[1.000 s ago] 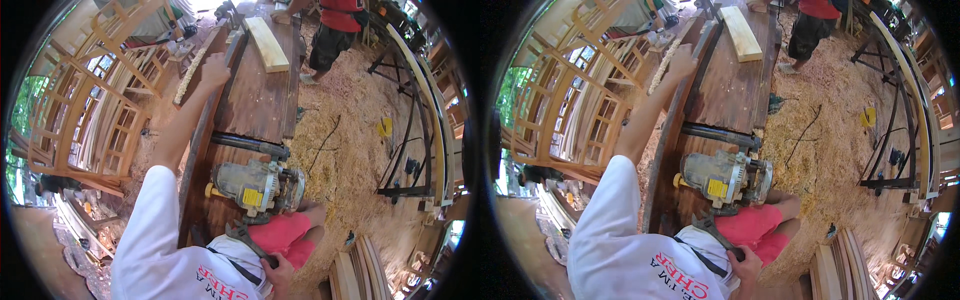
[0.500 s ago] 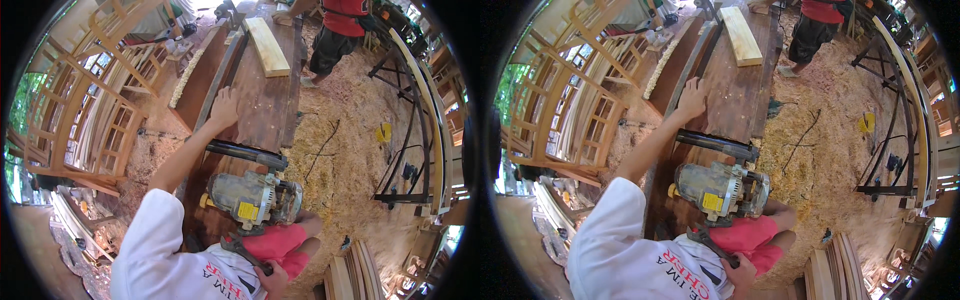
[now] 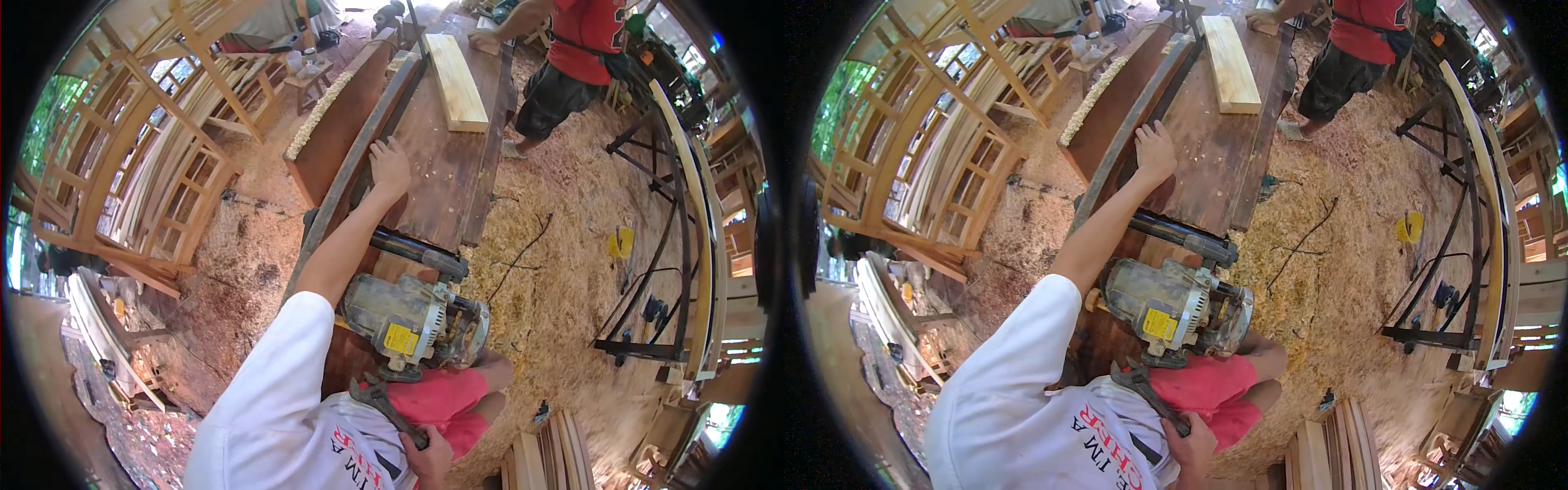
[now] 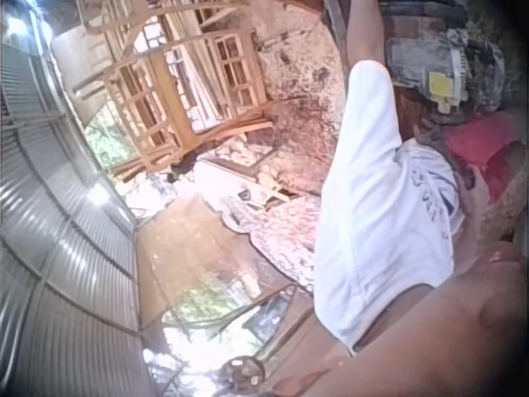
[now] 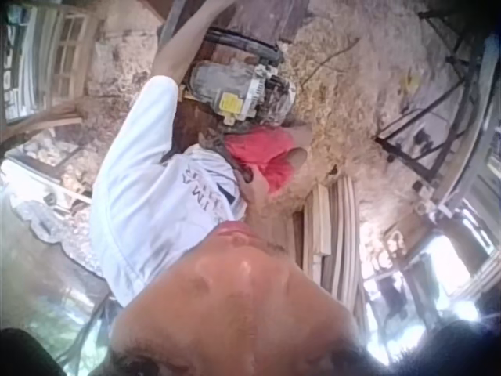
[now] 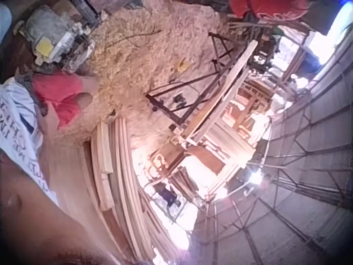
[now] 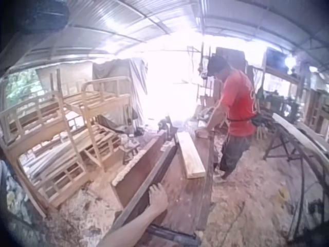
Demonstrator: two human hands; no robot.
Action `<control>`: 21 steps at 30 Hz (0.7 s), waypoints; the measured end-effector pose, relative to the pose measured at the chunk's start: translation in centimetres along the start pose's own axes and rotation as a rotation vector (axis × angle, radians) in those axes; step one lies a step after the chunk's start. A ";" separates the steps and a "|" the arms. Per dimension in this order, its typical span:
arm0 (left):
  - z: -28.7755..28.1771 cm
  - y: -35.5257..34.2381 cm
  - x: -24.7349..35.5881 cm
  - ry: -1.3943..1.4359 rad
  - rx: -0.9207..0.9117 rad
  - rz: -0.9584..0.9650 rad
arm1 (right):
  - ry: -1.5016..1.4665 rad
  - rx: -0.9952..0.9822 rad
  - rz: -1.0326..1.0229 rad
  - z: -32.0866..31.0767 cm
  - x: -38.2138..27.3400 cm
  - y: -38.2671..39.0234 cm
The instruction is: The person uses a wood router to shape the edge of a large wooden board, then stops to use a wrench to adjust or tighten a component on the tool before placing a straight edge along the board.
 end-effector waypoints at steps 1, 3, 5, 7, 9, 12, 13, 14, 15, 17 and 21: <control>0.0 -0.4 -0.2 -0.019 0.057 -0.013 | -0.007 0.015 -0.006 0.2 0.3 0.1; 1.0 -0.8 -0.1 -0.057 0.092 -0.006 | -0.013 0.032 -0.013 0.3 0.7 0.2; 1.7 -1.4 -0.2 -0.096 0.130 0.000 | 0.003 0.020 0.001 0.5 1.0 0.2; 1.4 -1.8 -0.5 -0.095 0.207 -0.019 | -0.001 0.028 -0.013 0.4 0.7 0.1; 1.7 -1.9 -0.6 -0.105 0.162 -0.026 | -0.004 0.032 -0.026 0.3 0.5 -0.1; 0.5 -0.9 1.3 -0.084 -0.004 -0.003 | -0.010 -0.003 0.028 0.2 0.9 0.2; 0.3 -0.8 1.8 -0.067 -0.110 0.007 | 0.018 0.000 -0.008 0.2 0.5 0.1; -0.6 -1.1 1.7 -0.061 -0.109 0.005 | 0.045 0.002 -0.043 0.1 0.2 0.0; -3.8 -1.5 1.4 0.050 0.114 0.136 | 0.041 -0.002 -0.051 0.4 0.3 -0.1; -8.0 -2.2 1.1 0.258 0.262 0.286 | 0.077 0.033 -0.168 0.7 -0.5 0.3; -8.5 -5.3 -0.2 0.229 0.242 0.266 | 0.206 0.029 -0.206 -2.7 -5.4 0.1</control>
Point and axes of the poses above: each hand's wrist, its own y-axis away from the middle knuckle, its own z-axis out of the palm, x = y × z, the point moved 10 cm from there along -y, towards the middle knuckle, and after that the axes turned 9 degrees about -z, right-handed, at the moved point
